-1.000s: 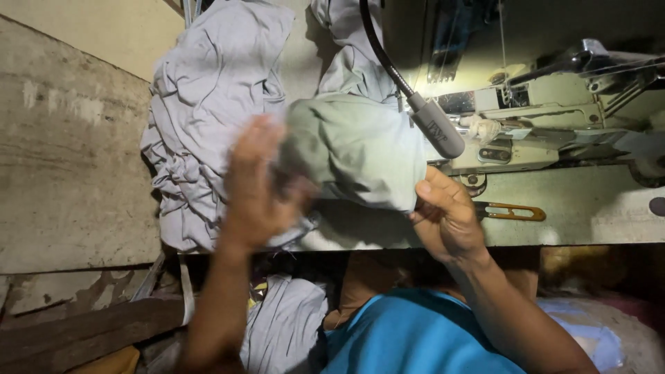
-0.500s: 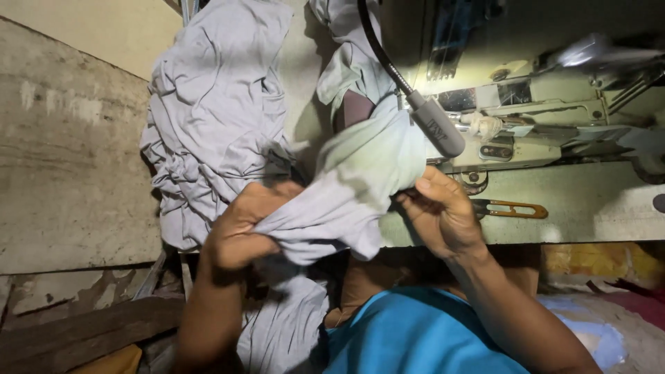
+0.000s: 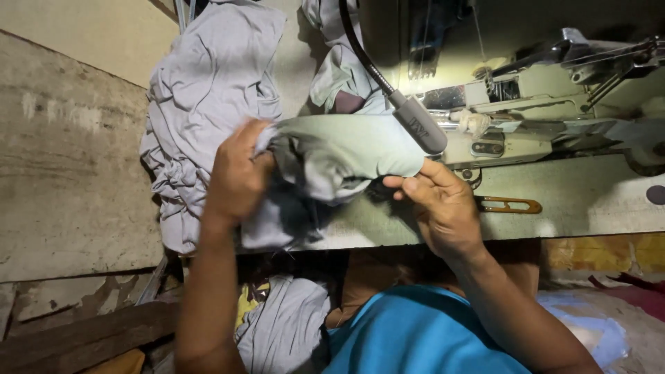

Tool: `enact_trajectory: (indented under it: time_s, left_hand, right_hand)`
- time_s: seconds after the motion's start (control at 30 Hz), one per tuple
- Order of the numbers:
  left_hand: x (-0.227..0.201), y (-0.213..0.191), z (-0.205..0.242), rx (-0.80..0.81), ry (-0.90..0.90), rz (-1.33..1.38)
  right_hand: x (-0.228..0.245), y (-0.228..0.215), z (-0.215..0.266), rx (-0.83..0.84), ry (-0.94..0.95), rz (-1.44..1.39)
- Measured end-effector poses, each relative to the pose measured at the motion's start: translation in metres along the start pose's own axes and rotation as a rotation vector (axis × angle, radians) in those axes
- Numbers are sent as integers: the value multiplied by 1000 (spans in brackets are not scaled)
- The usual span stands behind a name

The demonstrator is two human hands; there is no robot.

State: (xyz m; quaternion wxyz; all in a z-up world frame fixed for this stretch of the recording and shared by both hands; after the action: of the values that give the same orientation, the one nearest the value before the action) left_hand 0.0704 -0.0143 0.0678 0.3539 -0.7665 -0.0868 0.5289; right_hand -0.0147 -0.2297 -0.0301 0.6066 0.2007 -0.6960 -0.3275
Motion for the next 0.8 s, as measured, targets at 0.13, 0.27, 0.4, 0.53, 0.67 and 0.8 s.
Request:
enact_trajectory:
  time_s: [0.13,0.27,0.4,0.53,0.67,0.8]
  left_hand:
    - [-12,50,4,-296,377,-383]
    - [-12,90,4,-425,710,-477]
    - [-19,88,-19,-281,772,-485]
    - [-21,83,-24,-191,819,-437]
    - [-27,81,-27,-140,751,-399]
    - [-27,81,-34,-96,714,-485]
  right_hand:
    - [-7,-4,-2,-92,22,-1]
    - [-4,-5,1,16,124,-134]
    - [6,2,3,-37,192,-148]
    - [0,-9,3,-77,245,-148]
    - [5,-6,-1,-68,255,-175]
    - [12,-7,-1,-67,258,-261]
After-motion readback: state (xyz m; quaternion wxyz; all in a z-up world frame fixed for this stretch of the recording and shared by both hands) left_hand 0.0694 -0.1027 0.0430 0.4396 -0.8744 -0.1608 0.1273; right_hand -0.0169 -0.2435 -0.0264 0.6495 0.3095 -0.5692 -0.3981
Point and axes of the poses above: each hand's wrist, its own z-axis away from the middle knuckle, its own y-axis out of the palm, x = y × z, the point moved 1 cm from there along -z, towards the middle knuckle, and after that the axes turned 7 degrees about -y, right-handed, at the moved point
